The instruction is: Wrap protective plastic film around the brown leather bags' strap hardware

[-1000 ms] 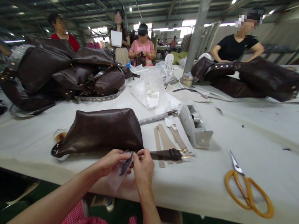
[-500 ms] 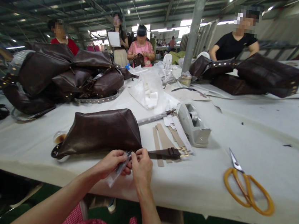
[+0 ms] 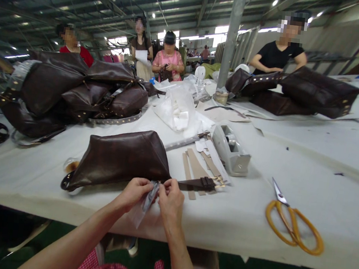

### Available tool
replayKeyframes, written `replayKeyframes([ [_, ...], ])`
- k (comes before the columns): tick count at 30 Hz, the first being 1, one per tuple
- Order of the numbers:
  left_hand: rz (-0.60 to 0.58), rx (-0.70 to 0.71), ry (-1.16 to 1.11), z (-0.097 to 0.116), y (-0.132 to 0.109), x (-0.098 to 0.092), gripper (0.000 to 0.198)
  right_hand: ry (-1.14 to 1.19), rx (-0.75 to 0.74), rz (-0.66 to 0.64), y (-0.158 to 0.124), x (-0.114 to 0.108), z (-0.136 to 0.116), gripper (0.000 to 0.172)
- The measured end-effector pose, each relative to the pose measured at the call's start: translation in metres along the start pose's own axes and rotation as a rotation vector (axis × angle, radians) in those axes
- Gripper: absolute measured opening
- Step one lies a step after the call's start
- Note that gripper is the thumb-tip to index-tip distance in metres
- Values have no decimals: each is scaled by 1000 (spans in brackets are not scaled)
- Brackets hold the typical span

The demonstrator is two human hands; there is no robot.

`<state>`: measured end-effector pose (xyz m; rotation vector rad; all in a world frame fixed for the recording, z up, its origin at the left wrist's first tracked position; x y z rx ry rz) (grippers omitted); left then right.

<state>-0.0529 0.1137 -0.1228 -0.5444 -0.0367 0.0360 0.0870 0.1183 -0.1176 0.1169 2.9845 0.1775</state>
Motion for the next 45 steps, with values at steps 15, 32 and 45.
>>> replayKeyframes([
  [15,119,57,-12,-8,4,-9,28,71,65,-27,-1,-2,-1,23],
  [32,272,162,44,1,-4,-15,22,-357,54,26,5,2,-20,15],
  [45,-2,-59,-72,-6,-7,5,26,-596,-186,-24,2,-7,-44,12],
])
Point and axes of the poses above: each hand's wrist, its own y-axis towards the middle knuckle, its own x-axis out of the palm, z = x × y, the point moved 8 cm from there along y, towards the middle knuckle, and after that the axes turned 8 degrees about -x, right-handed, at the moved point
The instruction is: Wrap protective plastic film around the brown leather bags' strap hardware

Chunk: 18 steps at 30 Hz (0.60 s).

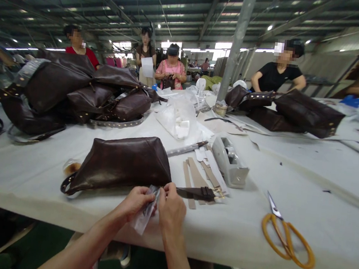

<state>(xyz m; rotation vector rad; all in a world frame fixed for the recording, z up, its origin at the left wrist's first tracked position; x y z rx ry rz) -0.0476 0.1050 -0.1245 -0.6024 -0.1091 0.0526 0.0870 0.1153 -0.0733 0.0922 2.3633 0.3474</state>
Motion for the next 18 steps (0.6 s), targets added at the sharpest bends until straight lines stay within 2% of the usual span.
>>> replayKeyframes([
  [3,-15,-32,23,-4,-9,-10,20,-168,-300,117,1,-24,-11,14],
  [5,-31,-57,32,-8,-15,-16,16,-136,-466,97,0,-24,-11,18],
  [7,-41,-77,37,-11,-20,-19,14,-45,-560,51,-1,-18,-7,23],
  [11,-26,-73,55,-15,-22,-20,14,56,-655,-10,-8,-3,-4,28],
  [18,23,-72,73,-13,-17,-20,16,-63,-684,-36,-8,5,-6,36],
])
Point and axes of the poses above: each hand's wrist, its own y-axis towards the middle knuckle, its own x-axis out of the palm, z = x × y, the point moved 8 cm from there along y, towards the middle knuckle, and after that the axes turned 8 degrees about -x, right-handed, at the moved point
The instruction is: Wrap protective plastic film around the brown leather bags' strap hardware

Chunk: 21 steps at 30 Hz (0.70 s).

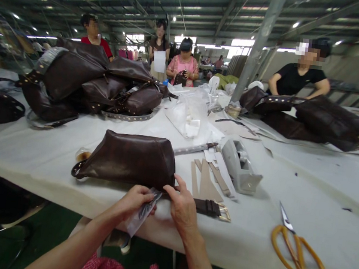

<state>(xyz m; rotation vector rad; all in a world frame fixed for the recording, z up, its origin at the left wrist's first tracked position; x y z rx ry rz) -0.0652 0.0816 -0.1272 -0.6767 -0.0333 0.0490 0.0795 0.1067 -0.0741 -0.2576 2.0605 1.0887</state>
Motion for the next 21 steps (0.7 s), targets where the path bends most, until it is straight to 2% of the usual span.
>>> replayKeyframes([
  [6,94,43,37,2,0,0,16,-22,-45,-6,-4,0,0,35],
  [11,201,156,114,5,-6,-1,16,-127,-141,7,13,-19,-21,25],
  [14,229,202,156,8,-8,-1,18,-136,-295,-129,39,-18,-37,23],
  [17,246,217,176,10,-10,0,18,-60,-449,-314,62,-5,-45,17],
  [21,275,256,218,14,-14,0,19,-16,-492,-450,77,10,-40,10],
])
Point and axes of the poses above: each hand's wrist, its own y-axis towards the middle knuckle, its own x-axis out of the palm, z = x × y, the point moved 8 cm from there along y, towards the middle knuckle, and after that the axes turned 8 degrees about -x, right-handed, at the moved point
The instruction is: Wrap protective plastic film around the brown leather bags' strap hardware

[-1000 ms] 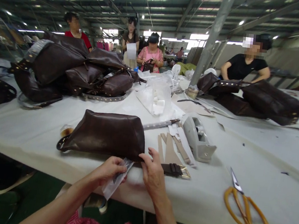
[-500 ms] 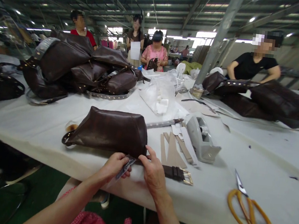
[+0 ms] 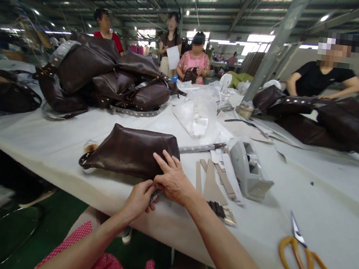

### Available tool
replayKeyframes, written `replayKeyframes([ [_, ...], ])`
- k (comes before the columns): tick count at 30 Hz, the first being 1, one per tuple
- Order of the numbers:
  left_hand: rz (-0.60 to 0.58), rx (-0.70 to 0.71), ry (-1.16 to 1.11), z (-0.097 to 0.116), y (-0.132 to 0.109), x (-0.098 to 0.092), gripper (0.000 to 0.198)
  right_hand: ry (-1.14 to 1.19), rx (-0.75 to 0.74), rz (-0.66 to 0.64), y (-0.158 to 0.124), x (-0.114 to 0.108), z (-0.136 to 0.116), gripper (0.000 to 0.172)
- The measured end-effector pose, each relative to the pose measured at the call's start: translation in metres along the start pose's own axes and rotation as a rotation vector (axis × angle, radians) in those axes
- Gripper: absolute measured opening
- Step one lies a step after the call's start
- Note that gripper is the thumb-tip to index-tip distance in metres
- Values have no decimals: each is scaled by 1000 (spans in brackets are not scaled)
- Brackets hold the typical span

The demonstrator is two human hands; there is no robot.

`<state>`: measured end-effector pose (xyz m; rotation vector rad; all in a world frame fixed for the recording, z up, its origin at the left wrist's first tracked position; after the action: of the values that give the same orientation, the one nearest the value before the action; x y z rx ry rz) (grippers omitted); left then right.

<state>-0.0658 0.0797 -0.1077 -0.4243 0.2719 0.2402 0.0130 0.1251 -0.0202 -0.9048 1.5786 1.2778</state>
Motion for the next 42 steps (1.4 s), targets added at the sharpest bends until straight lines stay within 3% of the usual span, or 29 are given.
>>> replayKeyframes([
  [7,24,75,64,6,0,1,21,37,9,-43,4,3,7,12],
  [10,15,35,55,5,2,2,22,22,-6,-62,3,2,6,3],
  [18,-143,-134,47,2,12,6,9,-27,-45,-2,-2,-3,1,12],
  [26,-82,-76,127,5,22,3,10,9,-47,52,-7,2,8,10],
  [35,-57,-63,143,2,21,1,9,50,-62,-10,-6,0,10,5],
  [42,-128,-98,153,6,16,6,14,42,-72,26,-11,7,8,10],
])
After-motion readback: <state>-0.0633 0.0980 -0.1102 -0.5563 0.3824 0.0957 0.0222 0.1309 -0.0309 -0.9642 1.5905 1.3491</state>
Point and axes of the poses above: each hand's wrist, its own y-axis towards the middle knuckle, its own x-axis out of the palm, z = x × y, the point moved 8 cm from there along y, towards the middle knuckle, and after that the axes turned 8 degrees about -x, right-handed, at the moved point
